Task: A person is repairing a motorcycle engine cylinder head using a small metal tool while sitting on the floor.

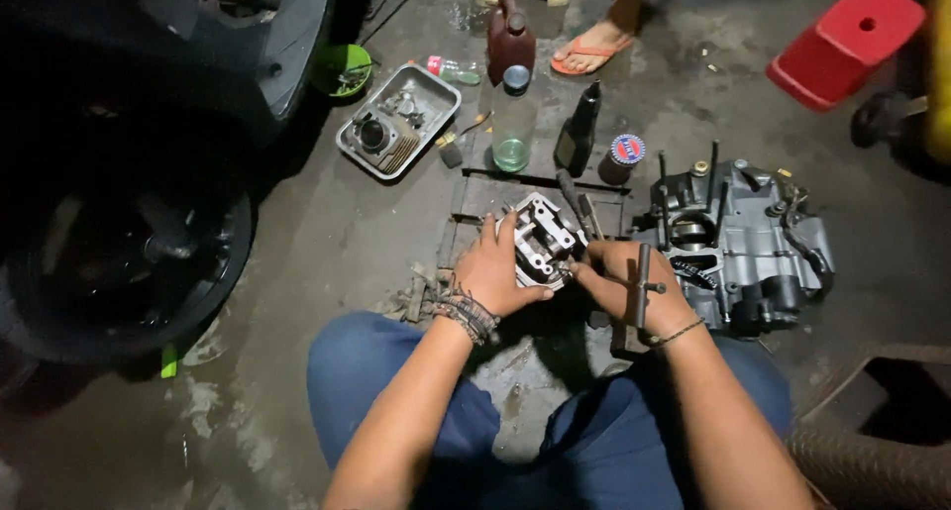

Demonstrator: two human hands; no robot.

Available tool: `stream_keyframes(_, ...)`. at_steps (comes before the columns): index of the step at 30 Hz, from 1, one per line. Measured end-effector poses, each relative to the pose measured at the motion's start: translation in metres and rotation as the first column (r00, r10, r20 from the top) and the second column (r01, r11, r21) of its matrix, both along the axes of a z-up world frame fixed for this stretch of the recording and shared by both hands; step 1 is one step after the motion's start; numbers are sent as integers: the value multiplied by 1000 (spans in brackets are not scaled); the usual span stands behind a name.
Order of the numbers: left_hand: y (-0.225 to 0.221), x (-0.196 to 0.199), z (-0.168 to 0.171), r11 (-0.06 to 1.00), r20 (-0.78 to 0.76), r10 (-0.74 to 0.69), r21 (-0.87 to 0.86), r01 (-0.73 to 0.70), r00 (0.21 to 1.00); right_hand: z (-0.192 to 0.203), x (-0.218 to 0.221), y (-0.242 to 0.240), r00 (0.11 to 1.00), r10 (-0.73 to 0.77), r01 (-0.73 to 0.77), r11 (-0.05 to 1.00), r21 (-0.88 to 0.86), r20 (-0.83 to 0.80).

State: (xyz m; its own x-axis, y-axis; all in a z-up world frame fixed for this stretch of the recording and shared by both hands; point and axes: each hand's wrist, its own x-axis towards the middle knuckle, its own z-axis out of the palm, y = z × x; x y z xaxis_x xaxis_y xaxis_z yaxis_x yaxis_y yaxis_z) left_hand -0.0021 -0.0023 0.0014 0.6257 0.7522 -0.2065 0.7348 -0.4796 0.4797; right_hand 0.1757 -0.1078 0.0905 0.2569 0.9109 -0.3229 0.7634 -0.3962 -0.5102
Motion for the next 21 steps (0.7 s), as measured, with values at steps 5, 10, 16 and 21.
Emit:
stream_keyframes(5,2,0,2,1000,13,-13,-28,14,1000,-27,6,3,997,31,-35,998,49,70)
stream_keyframes(10,3,2,2,999,-17,-13,-29,13,1000,-17,-1,5,980,143,-153,986,71,136)
stream_keyframes(16,5,4,3,999,-54,-17,-41,15,998,-11,-2,3,990,139,-139,990,19,9)
stream_keyframes(21,3,2,6,998,-43,-8,-63,6,999,-7,-2,4,996,86,-86,996,13,-6)
